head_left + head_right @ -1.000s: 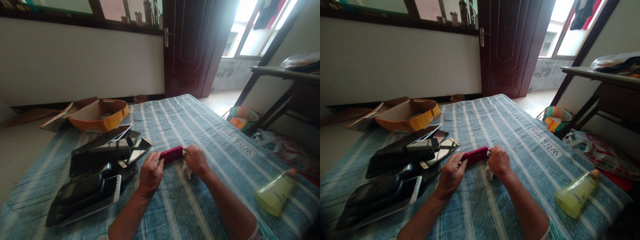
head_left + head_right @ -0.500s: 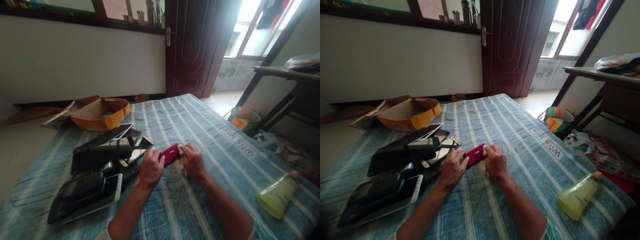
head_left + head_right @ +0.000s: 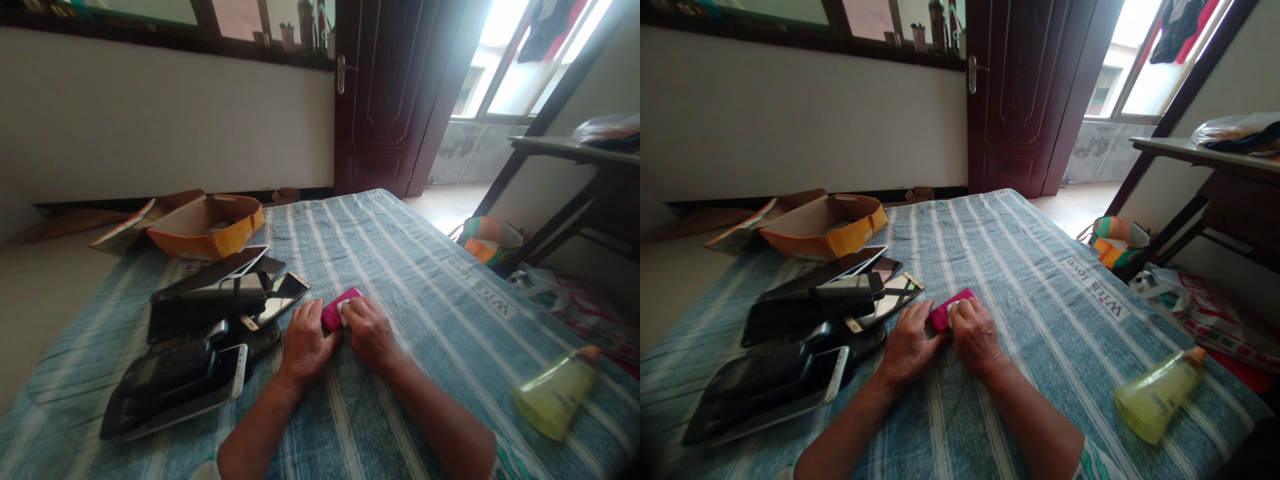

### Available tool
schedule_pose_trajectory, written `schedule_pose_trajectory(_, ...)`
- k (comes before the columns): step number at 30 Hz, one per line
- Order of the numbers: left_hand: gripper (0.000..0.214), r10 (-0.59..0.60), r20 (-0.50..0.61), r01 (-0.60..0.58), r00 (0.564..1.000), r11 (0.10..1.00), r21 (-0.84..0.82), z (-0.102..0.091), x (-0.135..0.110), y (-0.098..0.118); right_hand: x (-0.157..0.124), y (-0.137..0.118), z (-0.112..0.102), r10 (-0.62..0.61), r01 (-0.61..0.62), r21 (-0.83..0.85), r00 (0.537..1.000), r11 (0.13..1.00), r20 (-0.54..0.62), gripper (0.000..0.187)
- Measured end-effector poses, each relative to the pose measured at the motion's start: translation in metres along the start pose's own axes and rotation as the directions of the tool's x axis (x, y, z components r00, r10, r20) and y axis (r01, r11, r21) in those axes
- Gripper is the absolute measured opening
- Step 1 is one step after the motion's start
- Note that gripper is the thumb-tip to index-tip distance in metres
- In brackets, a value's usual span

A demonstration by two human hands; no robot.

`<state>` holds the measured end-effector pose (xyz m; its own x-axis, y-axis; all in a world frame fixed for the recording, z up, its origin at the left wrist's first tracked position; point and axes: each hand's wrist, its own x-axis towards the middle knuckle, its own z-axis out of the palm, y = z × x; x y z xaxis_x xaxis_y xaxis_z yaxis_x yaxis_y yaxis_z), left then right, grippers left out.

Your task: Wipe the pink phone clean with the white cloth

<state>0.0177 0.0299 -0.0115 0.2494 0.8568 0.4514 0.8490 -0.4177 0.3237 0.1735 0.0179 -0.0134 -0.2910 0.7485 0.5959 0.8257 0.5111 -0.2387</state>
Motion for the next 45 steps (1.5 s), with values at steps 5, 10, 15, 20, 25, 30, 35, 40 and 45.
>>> schedule_pose_trajectory(5,0.05,-0.004,0.008,0.005,1.0,0.999,-0.042,0.005,-0.003,-0.004,0.002,-0.014,0.006,-0.103,0.102,0.018,0.989,0.995,0.11,0.016)
schedule_pose_trajectory(10,0.048,-0.012,0.019,0.013,1.0,0.998,-0.059,0.006,-0.003,-0.002,0.006,0.003,0.005,-0.03,0.036,-0.042,0.99,0.998,0.136,0.016)
schedule_pose_trajectory(15,0.049,0.003,0.003,-0.002,1.0,0.998,-0.055,0.006,-0.003,-0.003,0.005,0.01,0.003,0.034,-0.029,-0.043,0.993,0.999,0.114,0.018)
schedule_pose_trajectory(20,0.045,0.019,-0.004,-0.019,1.0,0.998,-0.06,0.007,-0.005,-0.006,0.002,-0.008,0.007,-0.072,0.071,0.007,0.987,0.997,0.145,0.013)
schedule_pose_trajectory(25,0.046,0.028,0.008,-0.027,1.0,0.998,-0.058,0.007,-0.005,-0.007,0.01,-0.009,0.01,-0.086,0.094,-0.035,0.979,0.995,0.185,0.013)
schedule_pose_trajectory(30,0.044,0.052,-0.011,-0.053,0.999,0.998,-0.043,0.006,-0.004,-0.006,0.02,0.008,0.005,0.037,-0.003,-0.136,0.97,0.991,0.242,0.016)
schedule_pose_trajectory(35,0.048,0.042,-0.015,-0.043,0.999,0.998,-0.051,0.005,-0.004,-0.005,0.019,0.029,0.001,0.18,-0.149,-0.165,0.963,0.975,0.198,0.024)
schedule_pose_trajectory(40,0.041,0.05,-0.011,-0.05,0.999,0.997,-0.055,0.002,-0.003,-0.003,0.008,0.019,-0.003,0.09,-0.082,-0.095,0.993,0.992,0.08,0.022)
schedule_pose_trajectory(45,0.033,0.055,-0.009,-0.055,0.998,0.997,-0.061,0.002,-0.004,-0.004,0.002,-0.004,-0.001,-0.188,0.192,-0.009,0.971,0.981,0.15,0.016)
